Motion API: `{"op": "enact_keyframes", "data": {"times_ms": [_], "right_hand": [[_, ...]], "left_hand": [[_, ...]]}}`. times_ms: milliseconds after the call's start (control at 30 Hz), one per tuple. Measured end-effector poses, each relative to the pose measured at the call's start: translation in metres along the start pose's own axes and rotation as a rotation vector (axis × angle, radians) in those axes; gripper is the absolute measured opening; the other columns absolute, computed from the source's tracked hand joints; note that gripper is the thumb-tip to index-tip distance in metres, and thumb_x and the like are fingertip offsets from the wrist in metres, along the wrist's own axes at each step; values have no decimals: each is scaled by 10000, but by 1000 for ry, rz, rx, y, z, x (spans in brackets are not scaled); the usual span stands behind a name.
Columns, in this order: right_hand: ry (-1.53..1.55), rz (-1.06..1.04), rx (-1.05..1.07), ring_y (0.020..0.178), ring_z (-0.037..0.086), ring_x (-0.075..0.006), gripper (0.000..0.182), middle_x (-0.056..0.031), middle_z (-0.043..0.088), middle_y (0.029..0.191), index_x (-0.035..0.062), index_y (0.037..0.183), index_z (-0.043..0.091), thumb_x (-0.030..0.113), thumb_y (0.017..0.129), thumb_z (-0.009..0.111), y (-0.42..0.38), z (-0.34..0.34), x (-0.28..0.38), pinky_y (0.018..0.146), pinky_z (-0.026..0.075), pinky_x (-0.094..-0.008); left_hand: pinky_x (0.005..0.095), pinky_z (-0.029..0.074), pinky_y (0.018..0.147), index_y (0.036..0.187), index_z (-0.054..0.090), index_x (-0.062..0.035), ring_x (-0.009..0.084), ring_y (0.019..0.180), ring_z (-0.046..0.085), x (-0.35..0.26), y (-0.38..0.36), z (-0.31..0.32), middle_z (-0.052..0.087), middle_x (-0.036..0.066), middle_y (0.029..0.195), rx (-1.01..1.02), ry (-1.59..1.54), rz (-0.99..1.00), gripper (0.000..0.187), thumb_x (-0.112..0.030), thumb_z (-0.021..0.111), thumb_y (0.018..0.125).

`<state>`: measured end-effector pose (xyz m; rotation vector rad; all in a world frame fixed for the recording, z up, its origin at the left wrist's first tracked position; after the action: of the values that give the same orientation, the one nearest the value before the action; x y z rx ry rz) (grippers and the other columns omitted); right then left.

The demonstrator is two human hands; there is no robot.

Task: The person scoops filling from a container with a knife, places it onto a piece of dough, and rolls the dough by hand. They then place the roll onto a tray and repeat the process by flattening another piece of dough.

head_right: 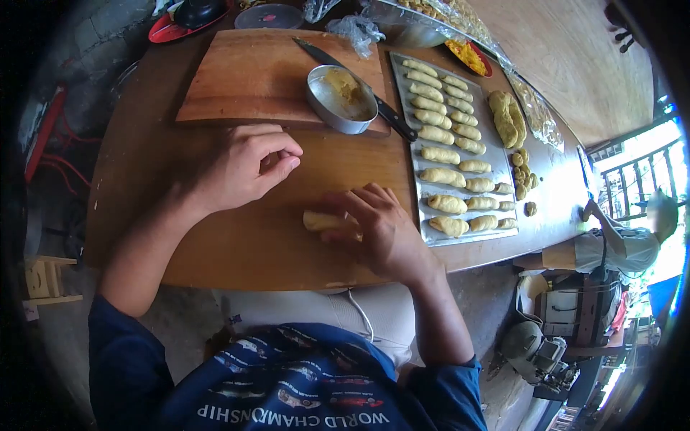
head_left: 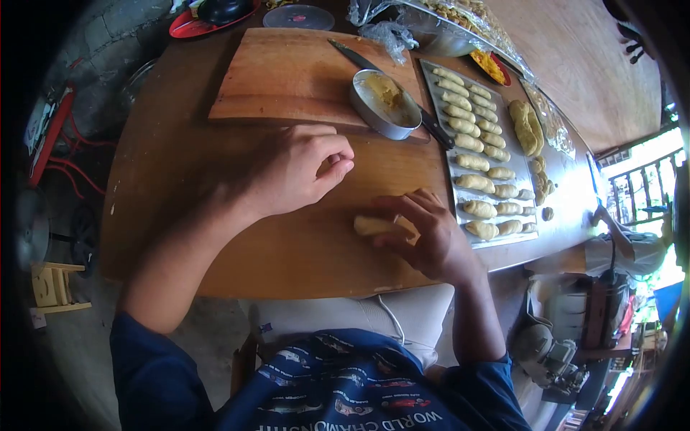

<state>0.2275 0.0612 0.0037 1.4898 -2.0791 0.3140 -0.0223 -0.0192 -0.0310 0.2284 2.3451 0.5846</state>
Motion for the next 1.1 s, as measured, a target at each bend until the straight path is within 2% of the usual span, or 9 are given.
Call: {"op": "enact_keyframes", "data": {"times_ms": [167,267,333,367,500,733,900,1000,1100], "right_hand": [[-56,-27,10,1112,703,-362,336,-140,767,1160,80,1270,816,203,968,898,-2,6,-18,1022,560,-487],[-55,-26,-25,1128,704,-366,334,-137,766,1171,80,1273,820,197,969,896,-3,3,-18,1028,562,-488],[-54,-5,-21,1139,704,-369,340,-135,765,1179,80,1278,820,192,967,897,-5,0,-16,1032,563,-489],[-49,-5,-21,1146,702,-373,352,-134,763,1194,80,1294,813,191,969,893,-6,-1,-15,1037,562,-490],[-61,25,-60,1154,697,-379,403,-132,753,1215,84,1346,786,201,974,888,-19,-2,-14,1055,557,-494],[-59,90,-98,1139,692,-387,410,-136,739,1187,82,1342,778,231,976,886,-29,3,-18,1045,559,-500],[-45,42,-99,1103,692,-393,269,-148,739,1132,71,1247,810,186,1005,837,-26,6,-25,1003,569,-507],[-24,56,-103,1094,693,-391,212,-146,739,1117,74,1213,819,151,1016,816,-23,5,-27,991,573,-500],[-49,31,-126,1093,693,-392,225,-144,740,1116,75,1230,810,134,1013,813,-21,3,-24,982,577,-495]], "left_hand": [[404,613,766,1075,795,-11,260,841,770,-4,1,-1,777,109,943,5,-12,8,89,-91,810,1039],[420,623,803,1128,807,-27,282,888,781,-15,1,-3,785,110,992,136,3,-30,171,-165,842,1032],[451,628,876,1178,812,-49,316,964,778,-27,0,0,788,116,1062,240,-37,82,278,-265,875,1015],[478,618,961,1242,795,-69,335,1080,760,-30,-3,5,772,115,1142,316,-20,101,409,-363,905,979],[475,607,1019,1284,755,-76,321,1159,733,-37,-11,23,731,95,1192,371,50,197,517,-423,920,939],[463,614,988,1224,759,-82,315,1113,741,-43,-12,30,741,84,1139,350,90,174,389,-345,899,974],[464,613,960,1137,794,-64,319,1078,748,-44,-10,28,774,94,1057,334,-1,116,257,-258,881,993],[462,612,956,1149,807,-58,325,1054,751,-41,-10,30,783,103,1042,337,-40,29,264,-244,888,982],[463,612,965,1200,807,-60,324,1058,749,-38,-9,28,781,103,1072,304,7,70,319,-253,903,965]]}}
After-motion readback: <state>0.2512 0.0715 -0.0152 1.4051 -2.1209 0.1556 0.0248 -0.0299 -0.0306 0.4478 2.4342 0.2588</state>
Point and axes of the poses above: each hand's wrist, its own y-axis towards the middle knuckle, its own z-axis out of the palm, x = y × z, the point moved 3 cm from there along y, towards the middle knuckle
